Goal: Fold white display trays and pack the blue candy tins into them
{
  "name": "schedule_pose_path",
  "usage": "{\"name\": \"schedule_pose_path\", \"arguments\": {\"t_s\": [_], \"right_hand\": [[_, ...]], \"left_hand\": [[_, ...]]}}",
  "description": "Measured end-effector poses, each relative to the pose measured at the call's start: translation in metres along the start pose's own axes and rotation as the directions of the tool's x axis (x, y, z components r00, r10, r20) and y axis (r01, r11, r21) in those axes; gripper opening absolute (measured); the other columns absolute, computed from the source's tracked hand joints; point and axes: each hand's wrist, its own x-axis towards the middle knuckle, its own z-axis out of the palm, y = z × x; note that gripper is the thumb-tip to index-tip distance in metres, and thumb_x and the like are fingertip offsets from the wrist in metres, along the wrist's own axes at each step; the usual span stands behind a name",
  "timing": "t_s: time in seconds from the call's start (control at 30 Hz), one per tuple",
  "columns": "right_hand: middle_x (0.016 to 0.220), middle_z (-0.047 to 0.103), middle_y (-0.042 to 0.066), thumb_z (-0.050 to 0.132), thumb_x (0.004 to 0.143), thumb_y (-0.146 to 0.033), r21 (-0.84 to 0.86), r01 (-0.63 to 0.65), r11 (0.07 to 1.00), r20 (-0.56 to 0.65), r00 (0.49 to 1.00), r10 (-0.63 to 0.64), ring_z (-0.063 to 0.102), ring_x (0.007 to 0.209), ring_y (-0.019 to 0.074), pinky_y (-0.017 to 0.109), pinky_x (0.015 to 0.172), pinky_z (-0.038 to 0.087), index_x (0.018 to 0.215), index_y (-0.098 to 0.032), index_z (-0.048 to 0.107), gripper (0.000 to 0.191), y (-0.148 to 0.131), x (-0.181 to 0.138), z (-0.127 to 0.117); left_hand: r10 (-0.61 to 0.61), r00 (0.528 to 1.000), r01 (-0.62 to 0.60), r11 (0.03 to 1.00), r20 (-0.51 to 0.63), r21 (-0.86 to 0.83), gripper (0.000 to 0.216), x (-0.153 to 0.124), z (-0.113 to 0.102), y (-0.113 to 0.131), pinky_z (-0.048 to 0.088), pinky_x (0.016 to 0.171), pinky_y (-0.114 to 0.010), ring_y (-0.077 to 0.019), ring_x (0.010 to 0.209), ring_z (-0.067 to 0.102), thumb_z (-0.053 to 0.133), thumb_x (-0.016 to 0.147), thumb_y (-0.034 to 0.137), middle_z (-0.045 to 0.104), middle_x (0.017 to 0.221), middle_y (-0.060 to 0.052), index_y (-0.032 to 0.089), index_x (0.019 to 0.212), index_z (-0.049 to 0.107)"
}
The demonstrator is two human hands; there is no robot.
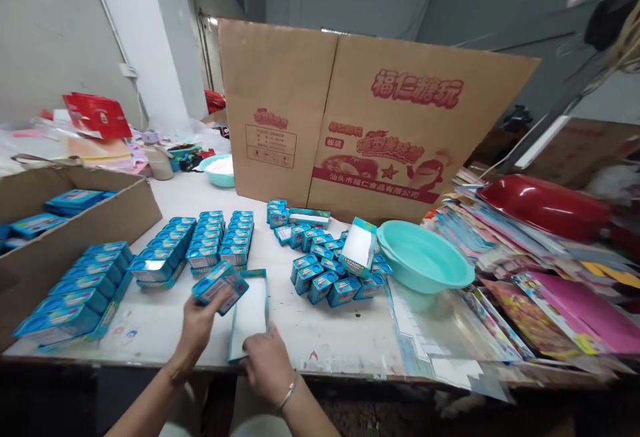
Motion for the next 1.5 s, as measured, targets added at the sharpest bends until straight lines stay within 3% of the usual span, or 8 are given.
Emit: {"name": "schedule_pose_path", "arguments": {"t_s": [0.23, 0.43, 0.63, 0.93, 1.03, 1.1, 1.23, 1.5], "right_hand": [[0.155, 0.031, 0.014, 0.059, 0.087, -0.043, 0.027, -0.295, 0.955, -0.666, 0.708, 0.237, 0.013, 0.145, 0.0386, 0.067, 0.110, 0.002, 0.139, -0.027, 0.048, 0.056, 0.052, 0.030, -0.075], [0.152, 0.037, 0.016, 0.062, 0.085, -0.034, -0.226, -0.434, 0.872, -0.486, 0.826, 0.285, 0.019, 0.142, 0.0417, 0.075, 0.102, 0.008, 0.126, -0.026, 0.057, 0.042, 0.083, 0.080, -0.087], [0.144, 0.050, 0.007, 0.051, 0.092, -0.028, -0.236, -0.065, 0.970, -0.224, 0.975, 0.011, 0.040, 0.134, 0.0274, 0.058, 0.107, 0.025, 0.101, -0.026, 0.064, 0.016, 0.088, 0.038, -0.106], [0.143, 0.052, 0.003, 0.057, 0.088, -0.030, -0.116, 0.115, 0.987, -0.192, 0.972, -0.136, 0.037, 0.139, 0.0292, 0.064, 0.114, 0.003, 0.103, -0.031, 0.068, 0.019, 0.083, -0.029, -0.106], [0.143, 0.051, 0.005, 0.058, 0.087, -0.031, 0.023, -0.015, 1.000, -0.569, 0.822, 0.025, 0.035, 0.139, 0.0306, 0.062, 0.114, 0.011, 0.117, -0.032, 0.063, 0.030, 0.085, -0.047, -0.072], [0.145, 0.046, 0.011, 0.057, 0.088, -0.035, 0.252, -0.121, 0.960, -0.774, 0.570, 0.276, 0.035, 0.138, 0.0309, 0.058, 0.113, 0.022, 0.128, -0.026, 0.055, 0.041, 0.087, -0.055, -0.046], [0.140, 0.043, 0.018, 0.050, 0.090, -0.046, 0.719, -0.098, 0.688, -0.676, 0.129, 0.726, 0.042, 0.130, 0.0299, 0.050, 0.106, 0.037, 0.136, -0.020, 0.038, 0.054, 0.092, -0.058, -0.018], [0.151, 0.027, 0.017, 0.052, 0.084, -0.058, 0.805, -0.063, 0.590, -0.582, 0.108, 0.806, 0.032, 0.139, 0.0294, 0.045, 0.110, 0.034, 0.144, -0.020, 0.026, 0.075, 0.117, -0.027, -0.056]], "left_hand": [[0.145, 0.980, -0.163, 0.979, 0.140, 0.126, 0.054, 0.019, 0.036, -0.056, 0.052, 0.091, -0.042, -0.0247, 0.098, 0.067, 0.074, 0.071, 0.046, 0.071, 0.107, -0.010, 0.017, 0.115, 0.060], [0.182, 0.934, -0.294, 0.883, 0.309, 0.367, 0.055, 0.061, 0.025, -0.080, 0.040, 0.105, -0.048, -0.0310, 0.118, 0.056, 0.080, 0.062, 0.043, 0.064, 0.120, -0.012, 0.018, 0.109, 0.065], [0.187, 0.799, -0.433, 0.839, 0.571, 0.331, 0.062, 0.087, 0.006, -0.081, 0.033, 0.111, -0.050, -0.0331, 0.131, 0.046, 0.079, 0.062, 0.035, 0.053, 0.139, -0.015, 0.019, 0.120, 0.063], [0.035, 0.778, -0.394, 0.805, 0.627, 0.444, 0.056, 0.083, -0.010, -0.063, 0.049, 0.094, -0.045, -0.0305, 0.106, 0.063, 0.068, 0.072, 0.040, 0.067, 0.116, -0.011, 0.019, 0.123, 0.056], [0.054, 0.842, -0.338, 0.829, 0.537, 0.446, 0.065, 0.074, -0.010, -0.073, 0.049, 0.095, -0.045, -0.0295, 0.108, 0.063, 0.064, 0.075, 0.041, 0.065, 0.121, -0.013, 0.017, 0.132, 0.046], [0.107, 0.851, -0.381, 0.801, 0.515, 0.462, 0.065, 0.067, -0.009, -0.079, 0.048, 0.096, -0.045, -0.0294, 0.111, 0.062, 0.062, 0.076, 0.041, 0.064, 0.123, -0.012, 0.017, 0.133, 0.044], [0.135, 0.867, -0.412, 0.735, 0.480, 0.539, 0.052, 0.066, -0.005, -0.083, 0.051, 0.090, -0.042, -0.0279, 0.100, 0.065, 0.060, 0.078, 0.042, 0.068, 0.109, -0.009, 0.019, 0.124, 0.048], [0.228, 0.951, -0.308, 0.769, 0.211, 0.560, 0.084, 0.035, 0.018, -0.075, 0.037, 0.108, -0.053, -0.0356, 0.131, 0.044, 0.067, 0.074, 0.047, 0.046, 0.141, -0.020, 0.013, 0.142, 0.032]]}}
